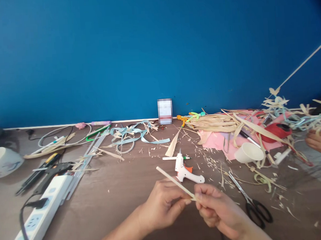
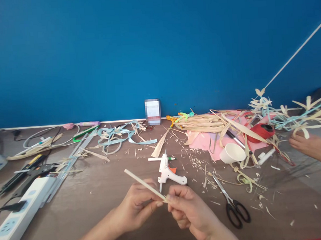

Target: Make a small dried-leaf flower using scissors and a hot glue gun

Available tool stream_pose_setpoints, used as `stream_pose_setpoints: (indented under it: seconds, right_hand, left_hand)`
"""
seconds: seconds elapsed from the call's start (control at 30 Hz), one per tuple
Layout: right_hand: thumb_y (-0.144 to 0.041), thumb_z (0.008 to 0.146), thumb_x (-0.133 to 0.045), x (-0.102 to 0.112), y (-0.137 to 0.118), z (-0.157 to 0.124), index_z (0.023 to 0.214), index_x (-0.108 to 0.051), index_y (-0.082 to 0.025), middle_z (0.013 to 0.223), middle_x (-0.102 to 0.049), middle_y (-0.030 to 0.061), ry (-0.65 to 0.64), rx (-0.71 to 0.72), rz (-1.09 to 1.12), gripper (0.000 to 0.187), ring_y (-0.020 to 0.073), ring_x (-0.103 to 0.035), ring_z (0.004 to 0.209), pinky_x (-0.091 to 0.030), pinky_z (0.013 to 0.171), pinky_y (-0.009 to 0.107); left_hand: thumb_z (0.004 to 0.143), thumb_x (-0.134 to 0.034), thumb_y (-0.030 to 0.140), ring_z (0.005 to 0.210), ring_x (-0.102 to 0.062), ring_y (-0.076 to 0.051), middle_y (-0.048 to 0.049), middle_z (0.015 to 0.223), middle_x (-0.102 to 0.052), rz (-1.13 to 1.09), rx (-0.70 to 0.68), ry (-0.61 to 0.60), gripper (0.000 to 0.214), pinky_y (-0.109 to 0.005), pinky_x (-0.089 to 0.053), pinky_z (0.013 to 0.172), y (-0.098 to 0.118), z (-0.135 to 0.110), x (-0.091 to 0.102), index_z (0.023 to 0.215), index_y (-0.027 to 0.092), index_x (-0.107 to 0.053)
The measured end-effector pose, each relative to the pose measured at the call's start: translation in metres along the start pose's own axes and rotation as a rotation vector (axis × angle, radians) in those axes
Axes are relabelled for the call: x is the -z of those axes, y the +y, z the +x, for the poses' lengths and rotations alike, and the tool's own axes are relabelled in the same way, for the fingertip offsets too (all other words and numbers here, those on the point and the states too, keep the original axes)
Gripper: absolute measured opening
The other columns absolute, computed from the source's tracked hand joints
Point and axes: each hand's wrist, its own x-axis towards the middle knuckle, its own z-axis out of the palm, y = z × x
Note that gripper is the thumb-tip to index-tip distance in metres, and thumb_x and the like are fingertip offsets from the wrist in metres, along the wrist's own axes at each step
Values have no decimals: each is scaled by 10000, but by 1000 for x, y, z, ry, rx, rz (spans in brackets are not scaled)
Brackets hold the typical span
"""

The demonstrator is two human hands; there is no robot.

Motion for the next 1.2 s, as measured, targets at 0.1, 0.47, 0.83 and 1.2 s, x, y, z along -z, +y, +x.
stream_pose_setpoints:
  seconds: [0.1,0.47,0.83,1.2]
  right_hand:
    - [-414,561,-726,12,-33,-27,543,-340,-203,409,-157,-122,63,145,110,440,16,-65,341,-70,330,176]
    - [-419,692,-627,16,-20,31,865,-521,-167,425,-206,-137,151,235,-102,323,22,-96,362,-74,352,174]
    - [-276,666,-622,12,-6,38,638,-420,-192,381,-224,-146,124,282,16,221,13,-104,334,-82,338,162]
    - [-407,791,-406,78,-57,47,699,-482,-200,484,-353,-67,804,499,-1036,239,85,-315,411,-257,418,207]
  left_hand:
    - [771,-521,268,654,-512,-168,-65,642,-612,-59,133,90,174,-278,-380,654,-14,-5,-2,688,184,-649]
    - [652,-656,352,526,-473,-92,-21,591,-589,-839,541,281,243,-195,-383,472,-15,20,-34,651,122,-577]
    - [644,-654,319,525,-440,-89,-2,577,-543,-825,514,304,214,-204,-386,475,-28,19,-38,610,127,-565]
    - [692,-601,377,494,-422,-74,12,555,-514,-742,588,282,268,-201,-355,490,-38,6,-34,609,133,-525]
